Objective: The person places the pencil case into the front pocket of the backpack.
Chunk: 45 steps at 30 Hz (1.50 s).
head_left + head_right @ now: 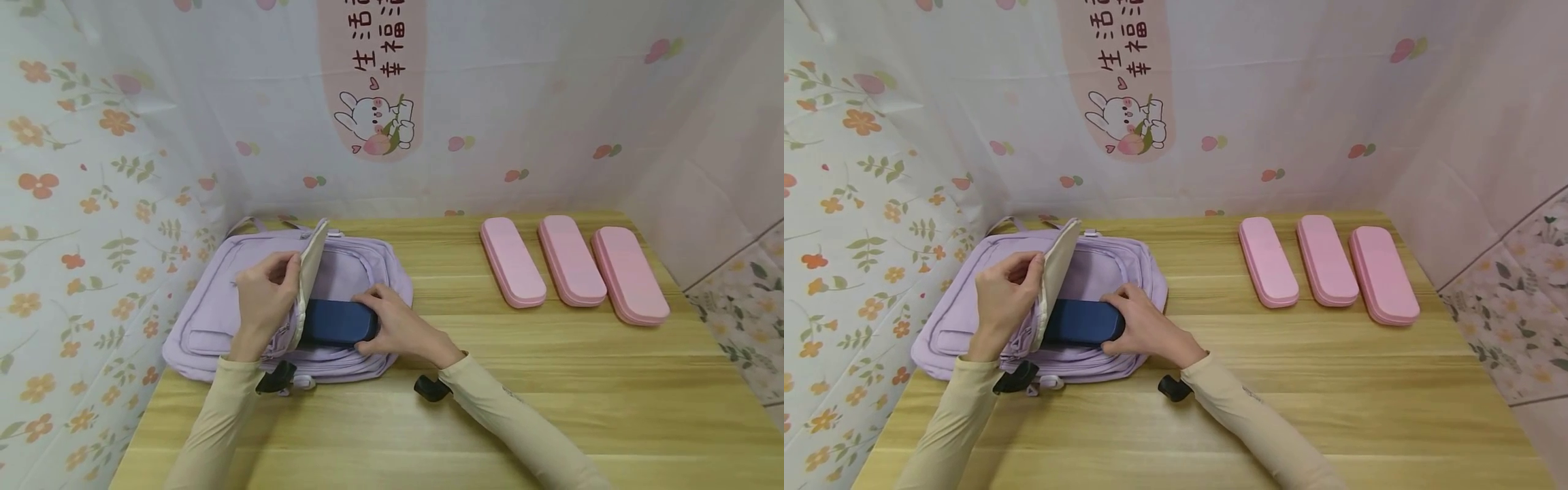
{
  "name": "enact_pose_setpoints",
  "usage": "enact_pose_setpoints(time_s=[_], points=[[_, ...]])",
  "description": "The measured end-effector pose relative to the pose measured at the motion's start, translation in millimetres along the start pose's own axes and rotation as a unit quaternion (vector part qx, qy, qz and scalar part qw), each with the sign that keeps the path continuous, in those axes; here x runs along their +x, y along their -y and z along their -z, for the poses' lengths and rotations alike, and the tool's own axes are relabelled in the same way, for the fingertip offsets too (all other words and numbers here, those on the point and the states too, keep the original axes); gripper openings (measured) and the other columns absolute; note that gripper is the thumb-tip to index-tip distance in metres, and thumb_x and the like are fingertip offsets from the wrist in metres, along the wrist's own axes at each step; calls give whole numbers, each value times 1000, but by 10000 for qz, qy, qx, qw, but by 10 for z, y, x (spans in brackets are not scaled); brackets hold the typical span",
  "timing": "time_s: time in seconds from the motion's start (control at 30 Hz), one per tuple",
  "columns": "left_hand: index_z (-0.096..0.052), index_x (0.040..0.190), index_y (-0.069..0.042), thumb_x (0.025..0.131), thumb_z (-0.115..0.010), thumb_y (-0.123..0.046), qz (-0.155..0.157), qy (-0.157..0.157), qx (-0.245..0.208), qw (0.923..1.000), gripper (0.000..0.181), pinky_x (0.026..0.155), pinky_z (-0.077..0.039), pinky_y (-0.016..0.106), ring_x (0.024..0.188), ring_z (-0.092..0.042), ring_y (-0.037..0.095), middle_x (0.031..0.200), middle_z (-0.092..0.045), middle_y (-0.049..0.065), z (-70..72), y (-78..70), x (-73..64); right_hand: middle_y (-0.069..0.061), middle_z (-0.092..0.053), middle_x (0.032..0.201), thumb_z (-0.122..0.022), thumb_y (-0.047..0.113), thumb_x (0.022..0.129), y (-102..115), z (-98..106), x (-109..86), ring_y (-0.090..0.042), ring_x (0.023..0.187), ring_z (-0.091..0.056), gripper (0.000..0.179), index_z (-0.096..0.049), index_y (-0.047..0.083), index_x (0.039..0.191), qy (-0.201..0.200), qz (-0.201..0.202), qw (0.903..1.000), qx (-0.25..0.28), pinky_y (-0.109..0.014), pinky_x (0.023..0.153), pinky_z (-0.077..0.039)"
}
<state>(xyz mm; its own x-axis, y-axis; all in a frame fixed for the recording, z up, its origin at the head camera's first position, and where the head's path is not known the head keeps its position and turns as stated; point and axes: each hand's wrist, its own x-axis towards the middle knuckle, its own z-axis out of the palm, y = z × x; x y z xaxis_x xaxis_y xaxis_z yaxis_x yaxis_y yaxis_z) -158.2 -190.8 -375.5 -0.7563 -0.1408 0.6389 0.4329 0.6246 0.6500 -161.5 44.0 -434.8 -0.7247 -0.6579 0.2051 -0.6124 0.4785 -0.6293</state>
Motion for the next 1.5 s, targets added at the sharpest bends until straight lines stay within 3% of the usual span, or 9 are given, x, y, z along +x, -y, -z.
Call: enact_pose_setpoints(time_s=[0.27, 0.43, 0.8, 1.03, 1.27, 1.5], points=[[-78, 92, 5, 92, -68, 0, 146, -52, -167, 9997, 11, 63, -49, 2, 71, -59, -16, 83, -77, 20, 12, -13, 11, -8, -64, 119, -88, 30, 71, 2, -79, 70, -20, 105, -62, 71, -62, 4, 131, -250, -34, 9997, 65, -36, 94, -55], [-78, 92, 5, 92, -68, 0, 149, -61, -243, 9996, 12, 64, -50, 2, 71, -59, -17, 82, -77, 20, 11, -23, 26, -11, -66, 124, -88, 31, 71, 12, -133, 121, -23, 110, -63, 72, -61, 3, 131, -210, -219, 9995, 50, -39, 96, -54], [-79, 91, 5, 92, -69, 1, 189, -140, -423, 9988, 11, 63, -49, 2, 68, -60, -17, 81, -76, 21, 15, -30, 12, -13, -66, 126, -88, 31, 75, 40, -289, 229, -24, 114, -64, 76, -57, -2, 137, -148, -222, 9994, -224, -36, 102, -53], [-78, 92, 6, 92, -68, -1, 354, -96, -321, 9988, 12, 62, -49, 2, 66, -59, -17, 81, -76, 22, 9, 6, 1, -15, -64, 132, -86, 30, 80, 35, -230, 127, -29, 122, -60, 76, -55, -3, 140, -133, -258, 9995, -110, -43, 107, -50], [-78, 92, 6, 92, -68, -2, 490, -69, -281, 9984, 13, 62, -49, 2, 65, -58, -19, 81, -76, 21, 31, 32, -9, -16, -63, 134, -84, 29, 82, -32, -116, 19, -28, 127, -59, 68, -57, -3, 136, -375, -107, 9991, -134, -43, 109, -48], [-78, 91, 6, 92, -68, -1, 433, -71, -340, 9985, 12, 62, -49, 2, 65, -59, -17, 81, -76, 22, 35, 33, -20, -19, -61, 136, -82, 27, 85, -143, 65, -101, -32, 127, -58, 67, -55, -5, 138, -600, -284, 9977, -158, -45, 111, -48]])
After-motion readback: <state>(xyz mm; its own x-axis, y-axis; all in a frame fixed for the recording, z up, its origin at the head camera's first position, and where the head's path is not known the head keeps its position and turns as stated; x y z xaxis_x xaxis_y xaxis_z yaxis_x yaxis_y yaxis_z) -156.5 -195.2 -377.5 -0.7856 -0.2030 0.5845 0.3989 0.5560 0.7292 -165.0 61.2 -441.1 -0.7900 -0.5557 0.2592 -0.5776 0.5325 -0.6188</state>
